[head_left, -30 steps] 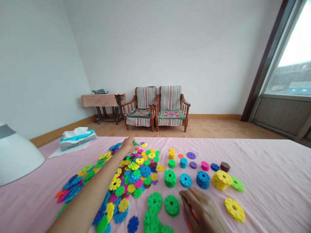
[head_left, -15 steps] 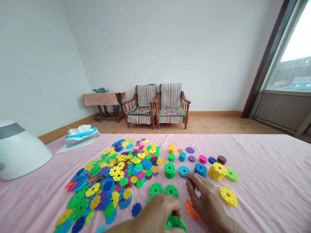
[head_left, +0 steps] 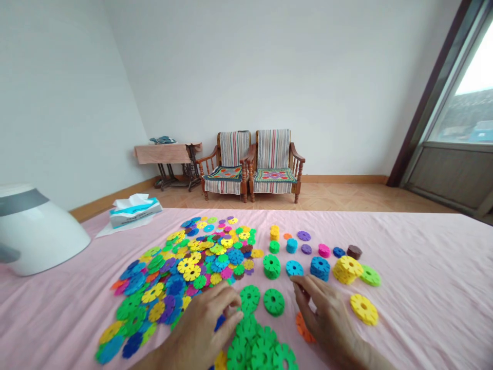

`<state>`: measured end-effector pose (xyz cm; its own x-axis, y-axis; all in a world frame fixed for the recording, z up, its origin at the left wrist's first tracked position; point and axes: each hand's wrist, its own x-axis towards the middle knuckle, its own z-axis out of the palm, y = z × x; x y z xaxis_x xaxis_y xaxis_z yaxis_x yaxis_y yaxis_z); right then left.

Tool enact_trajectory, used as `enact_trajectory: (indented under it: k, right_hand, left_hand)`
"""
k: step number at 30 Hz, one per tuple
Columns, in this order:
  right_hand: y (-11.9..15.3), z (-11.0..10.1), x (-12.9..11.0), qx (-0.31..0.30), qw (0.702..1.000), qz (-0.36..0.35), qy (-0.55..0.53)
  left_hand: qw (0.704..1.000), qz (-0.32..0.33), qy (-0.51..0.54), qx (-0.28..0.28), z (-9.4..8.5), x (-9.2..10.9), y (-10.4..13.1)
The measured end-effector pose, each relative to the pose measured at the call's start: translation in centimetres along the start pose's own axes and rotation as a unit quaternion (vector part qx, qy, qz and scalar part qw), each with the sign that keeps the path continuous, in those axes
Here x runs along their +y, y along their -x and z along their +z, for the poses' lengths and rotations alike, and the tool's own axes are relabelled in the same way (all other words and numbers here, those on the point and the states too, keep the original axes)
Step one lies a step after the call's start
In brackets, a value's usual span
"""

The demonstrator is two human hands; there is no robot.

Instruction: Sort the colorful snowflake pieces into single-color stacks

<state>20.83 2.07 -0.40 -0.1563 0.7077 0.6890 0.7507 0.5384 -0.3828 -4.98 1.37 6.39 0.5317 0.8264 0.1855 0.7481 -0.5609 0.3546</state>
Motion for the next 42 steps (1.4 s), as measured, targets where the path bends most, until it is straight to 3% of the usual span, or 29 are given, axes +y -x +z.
enact_trajectory:
  k: [5,14,22,27,30,33,35,38,42]
  right_hand:
    - [0.0,0.2,0.0,-0.009,1.000,-0.007,-0.001]
    - [0.0,0.0,-0.1,-0.029,1.000,0.005,0.001]
    - [0.3,0.3,0.4,-0.034,0.999,-0.002,0.003]
    - [0.3,0.2,0.3,-0.037,0.999,-0.005,0.000]
    - [0.1,0.2,0.2,-0.030,0.999,-0.012,0.002]
    - [0.1,0.1,0.2,-0.025,1.000,-0.019,0.000]
    - [0.0,0.1,0.1,-0.024,0.999,-0.022,-0.001]
    - [0.1,0.1,0.2,-0.021,0.999,-0.028,0.002]
    - [0.3,0.4,0.4,-0.026,0.999,-0.030,0.005]
  left_hand:
    - [0.997,0.025,0.016,-0.066,-1.3,-1.8,2.2]
    - [0.994,0.040,0.003,-0.097,-0.6,-2.1,2.7]
    - [0.992,0.098,-0.070,-0.030,0.1,-4.0,2.7]
    - [0.991,0.100,-0.074,0.043,1.1,-5.2,3.1]
    - [0.990,0.070,-0.070,0.101,1.2,-6.5,3.1]
    - [0.980,-0.014,-0.079,0.183,0.3,-9.0,2.8]
    - [0.973,-0.061,-0.100,0.199,-0.5,-11.0,2.5]
    - [0.973,-0.107,-0.145,0.142,-1.3,-13.1,2.0]
    - [0.968,-0.184,-0.171,0.002,-1.2,-13.3,1.1]
